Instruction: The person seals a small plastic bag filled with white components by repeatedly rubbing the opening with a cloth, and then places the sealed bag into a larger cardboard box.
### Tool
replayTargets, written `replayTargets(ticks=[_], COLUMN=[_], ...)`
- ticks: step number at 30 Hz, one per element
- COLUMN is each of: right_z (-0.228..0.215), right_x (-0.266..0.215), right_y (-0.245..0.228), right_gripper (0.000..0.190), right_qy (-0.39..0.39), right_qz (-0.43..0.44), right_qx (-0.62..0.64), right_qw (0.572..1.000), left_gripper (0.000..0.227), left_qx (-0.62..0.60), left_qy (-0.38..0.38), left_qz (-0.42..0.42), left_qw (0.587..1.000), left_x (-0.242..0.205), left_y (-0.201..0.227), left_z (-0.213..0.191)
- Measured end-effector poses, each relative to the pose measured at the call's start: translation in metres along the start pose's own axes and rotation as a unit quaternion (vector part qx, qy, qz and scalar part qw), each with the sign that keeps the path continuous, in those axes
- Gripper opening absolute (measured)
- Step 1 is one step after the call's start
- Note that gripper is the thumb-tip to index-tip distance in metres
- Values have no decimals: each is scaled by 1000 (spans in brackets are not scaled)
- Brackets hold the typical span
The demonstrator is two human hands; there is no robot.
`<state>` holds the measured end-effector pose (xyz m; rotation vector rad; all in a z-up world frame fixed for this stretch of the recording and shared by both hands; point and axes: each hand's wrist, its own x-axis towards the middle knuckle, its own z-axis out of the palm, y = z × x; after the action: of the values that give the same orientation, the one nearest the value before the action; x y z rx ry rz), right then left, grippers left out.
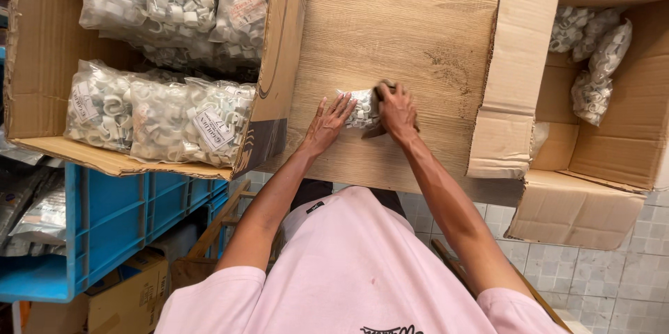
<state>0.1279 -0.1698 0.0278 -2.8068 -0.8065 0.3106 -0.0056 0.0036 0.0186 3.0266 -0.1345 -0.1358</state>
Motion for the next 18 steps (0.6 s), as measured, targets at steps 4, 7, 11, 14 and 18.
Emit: replayTargets(ticks=[4, 7, 11, 14, 18], right_z=[-3, 0, -7, -28, 16], right_x=[-10, -12, -13, -24, -38], right_y=[-12, 2, 1, -18, 13], right_gripper=[51, 51, 49, 50, 47], right_qy=[-35, -33, -43, -73, -132], right_qz=[-100, -73, 10, -15, 73], right_qx=[47, 63, 23, 87, 67], right_qw=[993, 995, 999, 993, 986], left_gripper=[65, 75, 75, 62, 62], left_qx=[20, -7, -2, 26, -11], left_qy=[-1, -5, 23, 90, 137], left_qz=[7, -2, 4, -21, -71], left_qw=[1000, 1000, 1000, 995, 988], left_x=[0, 1, 1, 7, 5], left_y=[-1, -5, -10, -7, 17], left_z=[19, 7, -2, 33, 40])
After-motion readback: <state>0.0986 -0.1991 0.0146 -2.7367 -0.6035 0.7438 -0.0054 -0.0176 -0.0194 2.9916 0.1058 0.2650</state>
